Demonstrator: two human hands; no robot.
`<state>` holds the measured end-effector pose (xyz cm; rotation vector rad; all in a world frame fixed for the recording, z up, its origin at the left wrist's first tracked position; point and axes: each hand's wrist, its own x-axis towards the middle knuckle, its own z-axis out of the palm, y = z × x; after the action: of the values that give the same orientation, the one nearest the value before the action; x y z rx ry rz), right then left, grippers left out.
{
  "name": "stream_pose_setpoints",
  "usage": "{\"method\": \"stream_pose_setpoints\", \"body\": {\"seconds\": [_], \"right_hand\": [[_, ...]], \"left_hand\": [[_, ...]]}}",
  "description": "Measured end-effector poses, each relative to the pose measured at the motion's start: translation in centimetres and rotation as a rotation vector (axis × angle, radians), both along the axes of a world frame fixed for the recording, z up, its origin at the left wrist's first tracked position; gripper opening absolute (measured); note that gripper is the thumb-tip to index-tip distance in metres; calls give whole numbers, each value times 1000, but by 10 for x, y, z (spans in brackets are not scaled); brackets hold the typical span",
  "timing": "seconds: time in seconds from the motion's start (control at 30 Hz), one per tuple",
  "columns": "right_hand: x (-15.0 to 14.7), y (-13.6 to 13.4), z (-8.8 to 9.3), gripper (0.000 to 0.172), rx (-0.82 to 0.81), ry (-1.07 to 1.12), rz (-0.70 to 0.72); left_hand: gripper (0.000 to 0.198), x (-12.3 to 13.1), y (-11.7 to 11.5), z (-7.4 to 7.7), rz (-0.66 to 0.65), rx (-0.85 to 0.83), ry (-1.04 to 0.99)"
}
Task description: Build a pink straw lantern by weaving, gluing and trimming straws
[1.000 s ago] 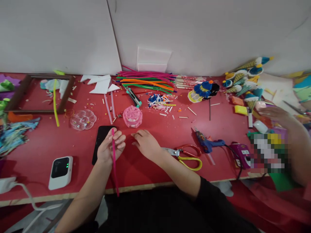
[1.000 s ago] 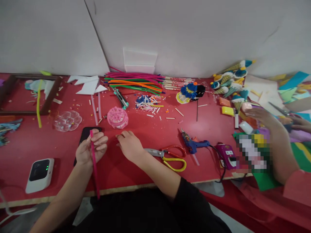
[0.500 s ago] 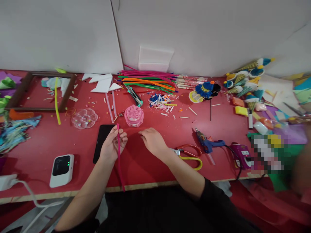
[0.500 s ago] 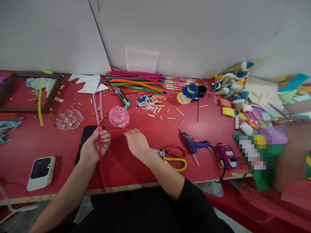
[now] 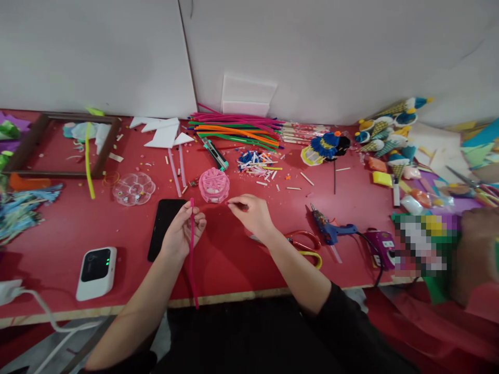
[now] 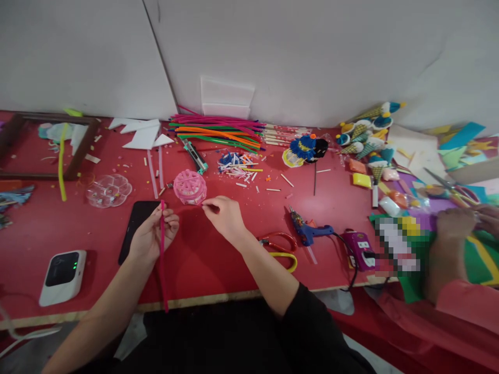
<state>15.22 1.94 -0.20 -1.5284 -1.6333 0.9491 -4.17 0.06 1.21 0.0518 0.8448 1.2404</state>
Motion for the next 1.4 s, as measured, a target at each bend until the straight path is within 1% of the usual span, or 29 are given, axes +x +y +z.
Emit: {"method": "stream_pose_setpoints", "body": {"seconds": [0.13, 0.27, 0.4, 0.57, 0.7, 0.97, 1.1, 1.4], "right_hand": [[-6, 11, -4, 12, -65, 180, -69], [-12, 19, -9, 14, -158, 333, -82], [-17, 21, -10, 16, -219, 410, -93], [-19, 23, -8, 11, -234, 386, -124], [-20, 26, -6, 11, -212, 330, -141], [-22, 22, 4, 7, -25, 204, -132], [-24, 20, 3, 2, 33, 180, -108], [-22, 17, -3, 11, 87, 160, -85]], "left_hand": [[14, 0, 0, -1, 3, 5, 6], [14, 0, 0, -2, 4, 6, 14], [14, 0, 0, -2, 0, -2, 22], [14, 1, 1, -2, 4, -18, 24], [16, 2, 1, -2, 9, -27, 22], [16, 4, 1, -1, -9, -31, 16], [16, 3, 1, 0, -18, -26, 24], [14, 2, 2, -2, -8, -33, 27]]}}
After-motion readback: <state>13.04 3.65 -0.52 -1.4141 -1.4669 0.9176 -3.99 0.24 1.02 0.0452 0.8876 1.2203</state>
